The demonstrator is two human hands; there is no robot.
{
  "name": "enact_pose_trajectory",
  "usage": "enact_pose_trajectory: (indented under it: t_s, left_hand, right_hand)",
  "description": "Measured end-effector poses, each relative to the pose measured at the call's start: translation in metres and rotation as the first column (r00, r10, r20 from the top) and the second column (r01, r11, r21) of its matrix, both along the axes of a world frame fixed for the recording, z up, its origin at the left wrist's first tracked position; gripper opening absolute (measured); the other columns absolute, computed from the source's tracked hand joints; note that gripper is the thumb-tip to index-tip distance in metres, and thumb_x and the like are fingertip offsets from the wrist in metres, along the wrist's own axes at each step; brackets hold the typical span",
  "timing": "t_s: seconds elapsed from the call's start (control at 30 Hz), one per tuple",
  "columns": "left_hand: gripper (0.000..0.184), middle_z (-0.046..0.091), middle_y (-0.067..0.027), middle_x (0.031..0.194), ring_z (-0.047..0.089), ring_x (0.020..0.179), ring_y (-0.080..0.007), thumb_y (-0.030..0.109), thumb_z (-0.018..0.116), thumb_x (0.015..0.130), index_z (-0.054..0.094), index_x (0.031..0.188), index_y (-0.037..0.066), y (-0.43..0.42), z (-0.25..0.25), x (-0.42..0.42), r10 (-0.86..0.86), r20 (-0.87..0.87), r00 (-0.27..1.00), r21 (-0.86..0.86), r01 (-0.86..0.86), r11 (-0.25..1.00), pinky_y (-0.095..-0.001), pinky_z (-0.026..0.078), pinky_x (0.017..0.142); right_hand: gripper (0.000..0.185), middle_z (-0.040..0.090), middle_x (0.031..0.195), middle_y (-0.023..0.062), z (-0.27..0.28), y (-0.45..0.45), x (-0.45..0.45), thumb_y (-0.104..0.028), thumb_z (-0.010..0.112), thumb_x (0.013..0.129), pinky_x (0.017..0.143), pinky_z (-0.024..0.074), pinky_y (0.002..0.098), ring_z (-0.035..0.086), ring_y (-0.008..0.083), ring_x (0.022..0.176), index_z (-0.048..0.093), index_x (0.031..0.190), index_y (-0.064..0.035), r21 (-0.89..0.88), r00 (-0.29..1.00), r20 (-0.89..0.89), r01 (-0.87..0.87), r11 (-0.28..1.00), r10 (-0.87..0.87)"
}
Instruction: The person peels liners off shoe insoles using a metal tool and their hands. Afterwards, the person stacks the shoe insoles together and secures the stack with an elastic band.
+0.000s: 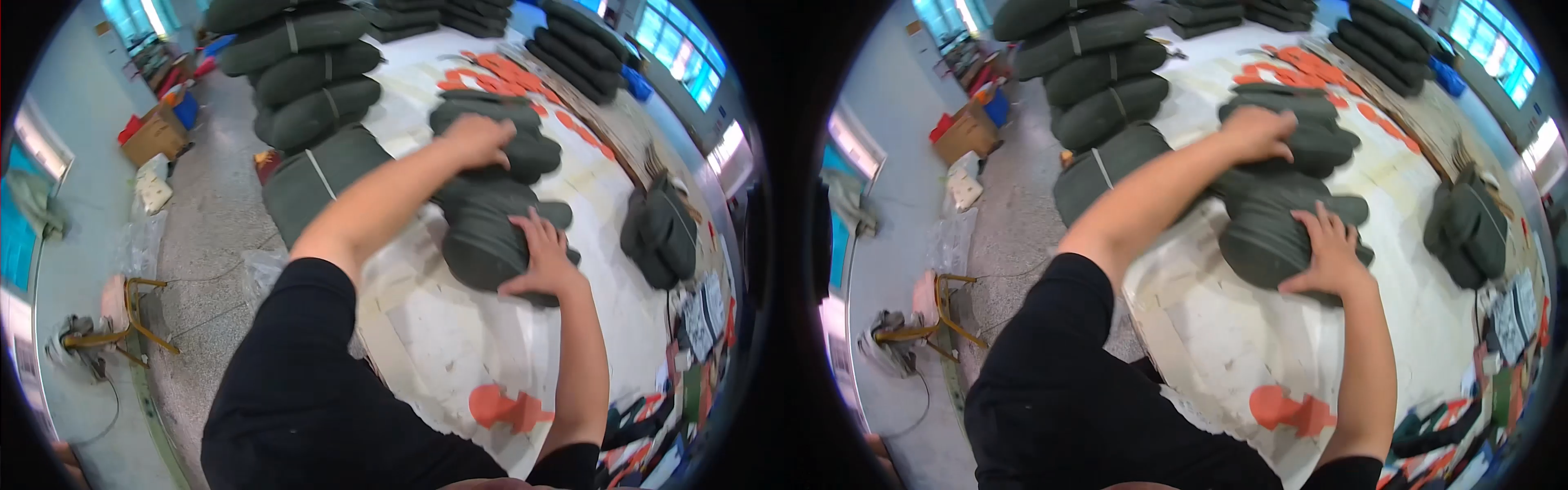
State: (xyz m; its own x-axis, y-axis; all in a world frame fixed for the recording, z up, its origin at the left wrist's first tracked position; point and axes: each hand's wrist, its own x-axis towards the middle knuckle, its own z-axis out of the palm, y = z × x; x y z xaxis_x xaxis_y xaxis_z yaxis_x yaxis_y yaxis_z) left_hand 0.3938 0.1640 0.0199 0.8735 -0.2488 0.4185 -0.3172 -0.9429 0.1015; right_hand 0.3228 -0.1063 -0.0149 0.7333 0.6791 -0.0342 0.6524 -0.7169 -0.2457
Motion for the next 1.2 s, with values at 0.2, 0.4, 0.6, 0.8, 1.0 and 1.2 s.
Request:
enact_pose_trajectory:
  t_s: [0.2,0.4,0.6,0.8,1.0,1.2]
  left_hand:
    - [0.039,0.065,-0.0026,0.081,0.059,0.068,-0.0215,0.036,0.081,0.082,0.06,0.106,0.013,0.012,0.047,-0.017,-0.05,0.187,0.981,-0.361,0.115,0.926,-0.0342,0.048,0.068]
    - [0.03,0.065,-0.0017,0.086,0.057,0.072,-0.0158,0.026,0.08,0.086,0.064,0.105,0.009,-0.007,0.045,-0.027,-0.237,-0.095,0.967,-0.469,0.167,0.868,-0.0308,0.047,0.068]
    - [0.069,0.07,-0.0084,0.1,0.064,0.084,-0.0198,0.041,0.089,0.07,0.065,0.122,0.001,-0.029,-0.026,-0.009,-0.219,-0.477,0.851,-0.26,0.101,0.96,-0.0308,0.051,0.077]
    - [0.057,0.072,-0.011,0.11,0.066,0.095,-0.0269,0.038,0.077,0.082,0.066,0.126,0.003,-0.047,-0.019,-0.062,-0.342,-0.503,0.794,-0.272,0.23,0.934,-0.0346,0.052,0.086]
    - [0.041,0.072,-0.0111,0.112,0.067,0.098,-0.0303,0.027,0.065,0.088,0.067,0.123,0.005,-0.045,-0.012,-0.085,-0.555,-0.688,0.468,-0.522,0.213,0.826,-0.0372,0.052,0.088]
    - [0.047,0.07,-0.0123,0.113,0.065,0.099,-0.0319,0.024,0.067,0.084,0.064,0.128,0.008,-0.002,-0.076,-0.035,-0.203,-0.35,0.914,0.117,0.258,0.959,-0.0351,0.051,0.086]
  right_hand:
    - [0.113,0.046,0.142,0.0148,0.009,0.004,-0.004,-0.041,0.095,0.045,0.117,0.0201,0.0579,0.039,0.0355,0.136,0.043,0.143,-0.0203,0.049,0.993,-0.113,-0.014,0.999,0.019]
    - [0.108,0.048,0.135,0.0136,0.001,-0.009,-0.037,-0.039,0.094,0.047,0.119,0.0178,0.0614,0.042,0.0345,0.13,0.044,0.14,-0.0178,0.08,0.996,0.005,-0.089,0.993,0.089]
    - [0.106,0.048,0.132,0.0132,0.001,-0.017,-0.056,-0.038,0.094,0.047,0.119,0.0172,0.0626,0.043,0.0339,0.127,0.045,0.138,-0.0162,0.121,0.991,0.0,-0.136,0.983,0.137]
    - [0.116,0.044,0.141,0.0166,0.021,-0.028,-0.073,-0.04,0.094,0.046,0.12,0.0141,0.0659,0.039,0.037,0.133,0.04,0.146,-0.0176,0.047,0.993,0.017,-0.118,0.992,0.117]
    - [0.13,0.036,0.15,0.0206,0.024,-0.032,-0.076,-0.044,0.094,0.045,0.118,0.0111,0.0703,0.033,0.0411,0.14,0.03,0.156,-0.0208,-0.013,0.989,0.074,-0.123,0.992,0.124]
    - [0.136,0.034,0.153,0.0219,0.024,-0.029,-0.061,-0.049,0.093,0.044,0.117,0.0098,0.0735,0.031,0.0421,0.142,0.025,0.159,-0.0222,-0.072,0.985,-0.121,-0.131,0.989,0.121]
